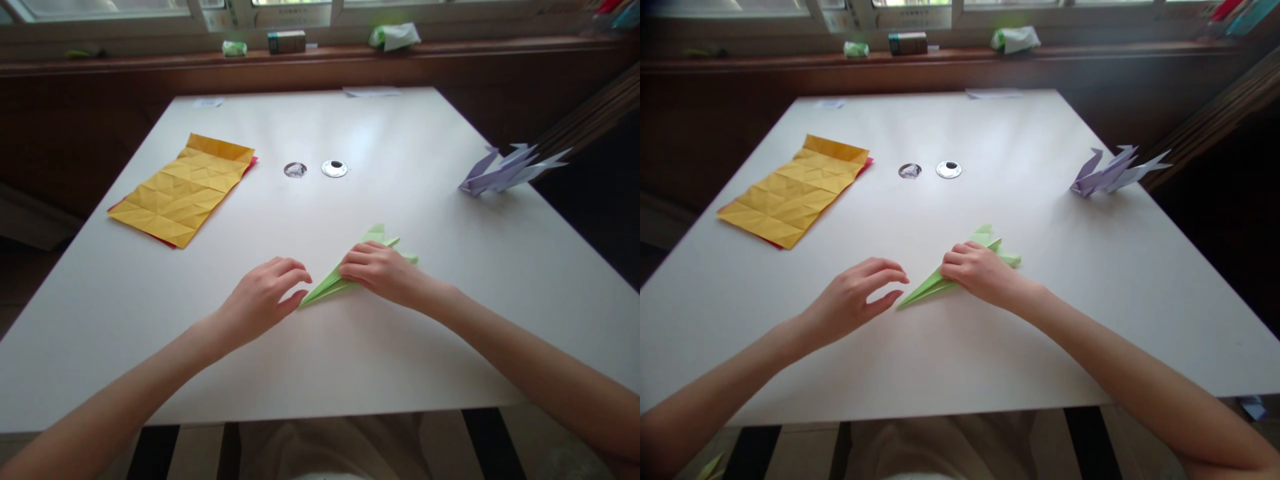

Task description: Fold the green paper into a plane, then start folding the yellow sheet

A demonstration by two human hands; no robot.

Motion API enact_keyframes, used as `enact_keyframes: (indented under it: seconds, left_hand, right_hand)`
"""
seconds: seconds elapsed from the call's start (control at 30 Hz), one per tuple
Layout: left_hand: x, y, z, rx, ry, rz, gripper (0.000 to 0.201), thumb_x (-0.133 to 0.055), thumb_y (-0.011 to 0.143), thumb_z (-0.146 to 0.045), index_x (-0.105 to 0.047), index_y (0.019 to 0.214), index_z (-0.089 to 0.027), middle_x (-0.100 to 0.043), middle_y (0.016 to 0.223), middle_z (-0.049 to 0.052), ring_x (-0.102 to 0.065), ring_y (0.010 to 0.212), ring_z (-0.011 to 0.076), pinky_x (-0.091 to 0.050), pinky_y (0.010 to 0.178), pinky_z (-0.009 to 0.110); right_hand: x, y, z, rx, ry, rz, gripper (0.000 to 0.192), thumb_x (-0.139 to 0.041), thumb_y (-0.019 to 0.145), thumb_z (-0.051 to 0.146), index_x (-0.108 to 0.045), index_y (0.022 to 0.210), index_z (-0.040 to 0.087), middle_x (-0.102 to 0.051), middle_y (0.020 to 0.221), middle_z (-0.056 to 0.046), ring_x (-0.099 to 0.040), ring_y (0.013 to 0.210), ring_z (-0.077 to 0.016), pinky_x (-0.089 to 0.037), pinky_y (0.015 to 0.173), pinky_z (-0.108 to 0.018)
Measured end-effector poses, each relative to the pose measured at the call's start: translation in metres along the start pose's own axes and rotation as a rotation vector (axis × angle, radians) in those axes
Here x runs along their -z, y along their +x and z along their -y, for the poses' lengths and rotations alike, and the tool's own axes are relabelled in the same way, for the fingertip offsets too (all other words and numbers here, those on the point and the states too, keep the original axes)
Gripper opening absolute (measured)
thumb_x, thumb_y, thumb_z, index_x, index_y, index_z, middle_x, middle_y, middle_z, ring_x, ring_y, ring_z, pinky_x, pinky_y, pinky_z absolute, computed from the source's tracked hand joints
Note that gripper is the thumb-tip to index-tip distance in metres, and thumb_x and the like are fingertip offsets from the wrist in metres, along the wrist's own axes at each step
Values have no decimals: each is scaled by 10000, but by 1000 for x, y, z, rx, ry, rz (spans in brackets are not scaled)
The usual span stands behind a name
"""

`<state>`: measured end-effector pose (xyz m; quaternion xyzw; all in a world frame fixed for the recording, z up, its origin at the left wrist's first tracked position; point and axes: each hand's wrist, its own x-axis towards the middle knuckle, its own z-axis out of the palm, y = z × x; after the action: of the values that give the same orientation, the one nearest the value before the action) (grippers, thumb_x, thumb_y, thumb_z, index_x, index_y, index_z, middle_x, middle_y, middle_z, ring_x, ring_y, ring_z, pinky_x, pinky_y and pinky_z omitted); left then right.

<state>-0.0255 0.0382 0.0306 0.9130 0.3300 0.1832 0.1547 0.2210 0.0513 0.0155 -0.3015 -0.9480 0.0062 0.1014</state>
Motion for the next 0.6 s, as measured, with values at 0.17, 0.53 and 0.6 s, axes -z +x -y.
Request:
enact_keyframes:
  seconds: [0.17,0.53,0.6]
  left_hand:
    - [-15,4,14,-333,3,29,217,-459,864,-168,-533,1068,-166,-591,1126,55,-520,1068,155,-455,901,299]
    - [-31,1,23,-406,-16,107,245,-445,871,-177,-531,1092,-114,-584,1150,100,-479,1146,191,-423,982,343]
    - [-29,1,21,-408,-30,121,248,-442,873,-177,-528,1095,-111,-590,1134,105,-486,1136,187,-424,981,338]
  right_hand:
    - [8,12,-11,153,43,20,204,-424,880,146,-592,770,181,-623,777,-12,-496,781,-140,-387,737,-275]
    - [-18,-13,13,-62,59,-284,87,-502,826,130,-576,781,139,-615,739,-53,-522,677,-133,-445,604,-252]
    - [-19,-19,15,-44,72,-297,64,-525,816,138,-583,843,139,-638,815,-64,-549,743,-147,-468,649,-266]
